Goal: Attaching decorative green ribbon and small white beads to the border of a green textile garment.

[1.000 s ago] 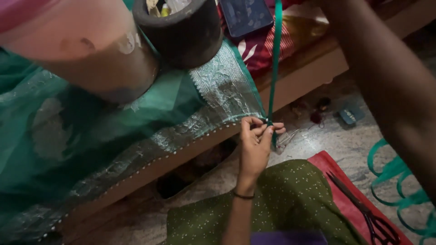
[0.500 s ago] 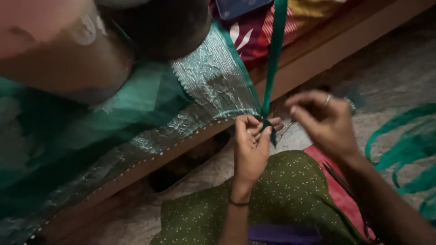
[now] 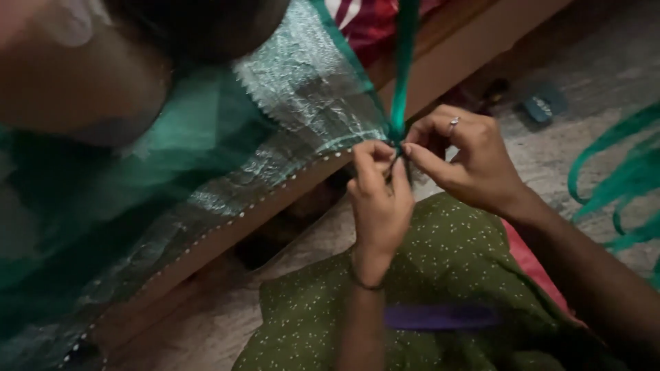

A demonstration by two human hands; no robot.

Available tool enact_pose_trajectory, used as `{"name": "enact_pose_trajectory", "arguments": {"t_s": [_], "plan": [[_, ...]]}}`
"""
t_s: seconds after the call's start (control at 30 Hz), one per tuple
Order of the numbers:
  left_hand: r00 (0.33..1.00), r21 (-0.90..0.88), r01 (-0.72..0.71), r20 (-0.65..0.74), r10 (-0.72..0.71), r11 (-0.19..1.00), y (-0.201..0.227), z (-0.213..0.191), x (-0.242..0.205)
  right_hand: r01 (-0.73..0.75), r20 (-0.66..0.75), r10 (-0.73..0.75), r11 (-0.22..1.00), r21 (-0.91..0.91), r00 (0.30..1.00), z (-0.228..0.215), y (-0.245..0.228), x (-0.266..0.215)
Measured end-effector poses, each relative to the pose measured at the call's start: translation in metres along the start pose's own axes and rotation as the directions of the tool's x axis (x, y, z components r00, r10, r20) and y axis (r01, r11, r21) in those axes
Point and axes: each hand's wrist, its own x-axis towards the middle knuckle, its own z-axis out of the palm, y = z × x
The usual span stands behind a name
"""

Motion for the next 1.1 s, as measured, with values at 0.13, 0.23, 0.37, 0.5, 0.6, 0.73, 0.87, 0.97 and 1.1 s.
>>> {"name": "enact_pose_trajectory", "arguments": {"t_s": [0.13,0.23,0.37,0.5,0.6,0.73,0.87,0.97,1.1], "plan": [[0.990,-0.029,-0.139,-0.023,0.138,0.990,-0.007,0.002,0.000,0.027,0.029,-0.027,1.000,0.004,0.999,-0.004,0.004,-0.006],[0.991,-0.039,-0.134,-0.032,0.133,0.990,-0.006,0.004,0.000,0.012,0.006,-0.012,0.998,0.062,1.000,-0.006,0.007,-0.005],[0.998,-0.018,-0.059,-0.027,0.058,0.998,-0.007,0.005,-0.001,0.077,-0.003,-0.078,0.995,-0.064,0.997,-0.003,-0.002,0.002],[0.995,0.047,-0.088,-0.043,0.090,0.995,-0.012,0.004,-0.002,0.089,0.012,-0.088,0.995,-0.054,0.996,0.001,0.000,0.007],[0.996,0.060,-0.086,-0.027,0.088,0.994,-0.012,0.003,-0.002,0.099,0.041,-0.097,0.994,-0.044,0.994,0.004,0.003,0.008],[0.999,0.085,-0.052,-0.011,0.053,0.995,-0.014,0.005,-0.002,0.101,0.044,-0.097,0.991,-0.086,0.994,0.005,0.008,0.005],[0.997,0.033,-0.065,-0.031,0.066,0.997,-0.011,0.009,-0.002,0.069,0.019,-0.067,0.988,-0.136,0.998,-0.002,0.016,0.006],[0.998,-0.009,-0.046,-0.030,0.046,0.999,-0.008,0.008,-0.001,0.015,-0.065,-0.023,0.993,-0.118,0.998,-0.011,0.021,0.007],[0.988,-0.017,-0.140,-0.063,0.139,0.990,-0.010,0.008,-0.003,0.019,-0.069,-0.019,1.000,-0.007,0.997,-0.014,0.013,-0.002]]}}
